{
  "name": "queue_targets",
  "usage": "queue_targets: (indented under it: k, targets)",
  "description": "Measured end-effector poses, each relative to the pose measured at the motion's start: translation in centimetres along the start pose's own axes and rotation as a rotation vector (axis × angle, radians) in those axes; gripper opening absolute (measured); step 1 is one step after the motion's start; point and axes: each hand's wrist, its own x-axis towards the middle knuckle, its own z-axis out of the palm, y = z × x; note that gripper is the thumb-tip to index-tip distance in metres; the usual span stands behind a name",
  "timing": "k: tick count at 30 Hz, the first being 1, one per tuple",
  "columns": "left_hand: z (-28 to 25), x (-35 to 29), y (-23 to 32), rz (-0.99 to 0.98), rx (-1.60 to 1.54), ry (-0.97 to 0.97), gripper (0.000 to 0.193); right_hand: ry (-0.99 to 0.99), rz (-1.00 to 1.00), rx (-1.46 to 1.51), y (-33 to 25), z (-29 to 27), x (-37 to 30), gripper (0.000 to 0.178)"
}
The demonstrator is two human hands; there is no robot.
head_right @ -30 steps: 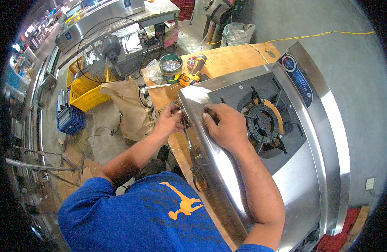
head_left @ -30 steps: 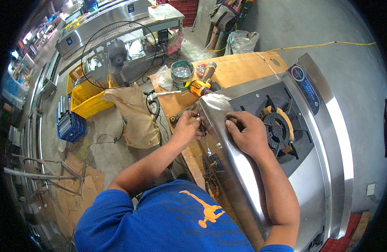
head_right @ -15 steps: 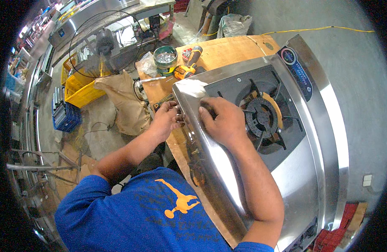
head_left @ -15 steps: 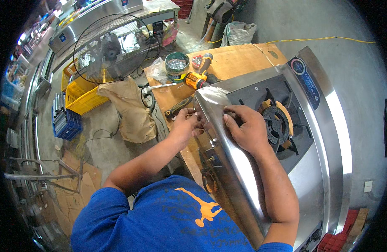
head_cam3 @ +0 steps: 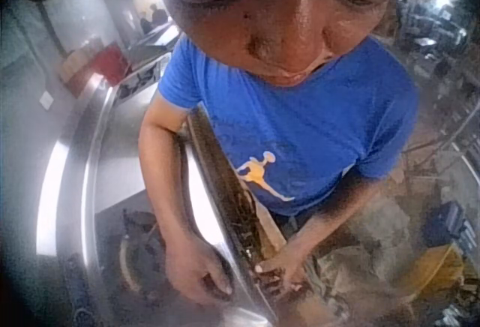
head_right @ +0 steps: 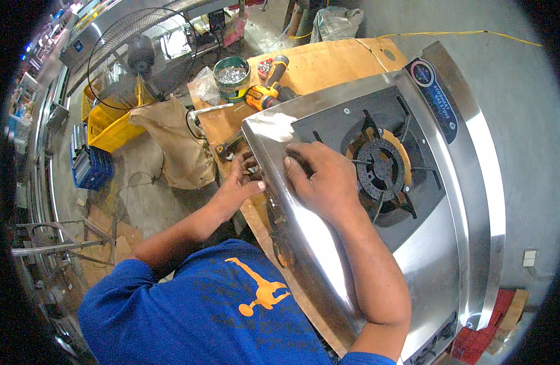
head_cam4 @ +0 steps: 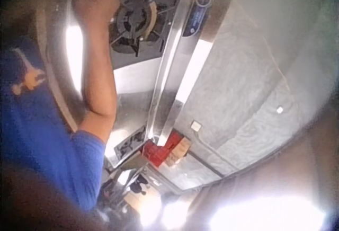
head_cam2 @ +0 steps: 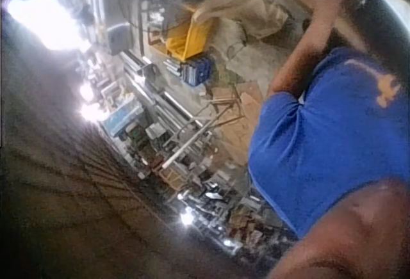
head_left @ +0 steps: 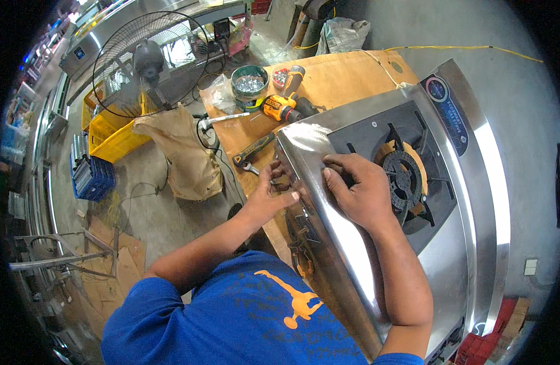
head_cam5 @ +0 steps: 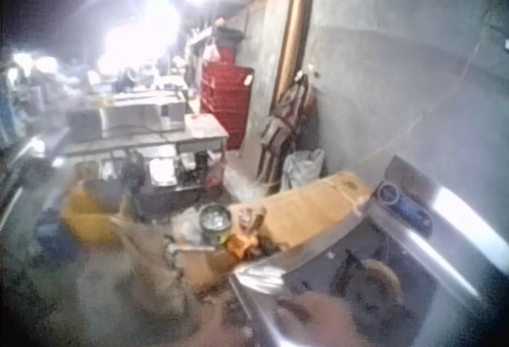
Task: The person assembles a stainless steel gas stove on a wooden workbench, using a screwdriver and a power drill to secure screws into the stove's frame and burner area. The person adjusts the stove's position and tightens multiple fasteners while another person briefly observes.
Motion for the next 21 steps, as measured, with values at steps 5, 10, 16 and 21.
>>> queue_targets:
  k: [5,10,16,21]
  targets:
    - [-0.4,0.3,-1.0,0.045,0.076,-0.021,0.110,-0.002,0.011,0.004,0.0,0.1,0.0,0.024]
    - [-1.9,1.7,-5.0,0.163,0.765,0.276,0.096,0.001,-0.006,0.002,0.0,0.0,-0.2,0.027]
    - [-10.0,9.0,-2.1,0.300,1.260,0.215,0.036,-0.016,0.000,0.017,0.2,-0.2,-0.5,0.024]
    - [-11.5,13.3,7.9,0.544,1.501,0.118,0.023,0.004,-0.029,0.064,0.5,-0.3,-0.5,0.024]
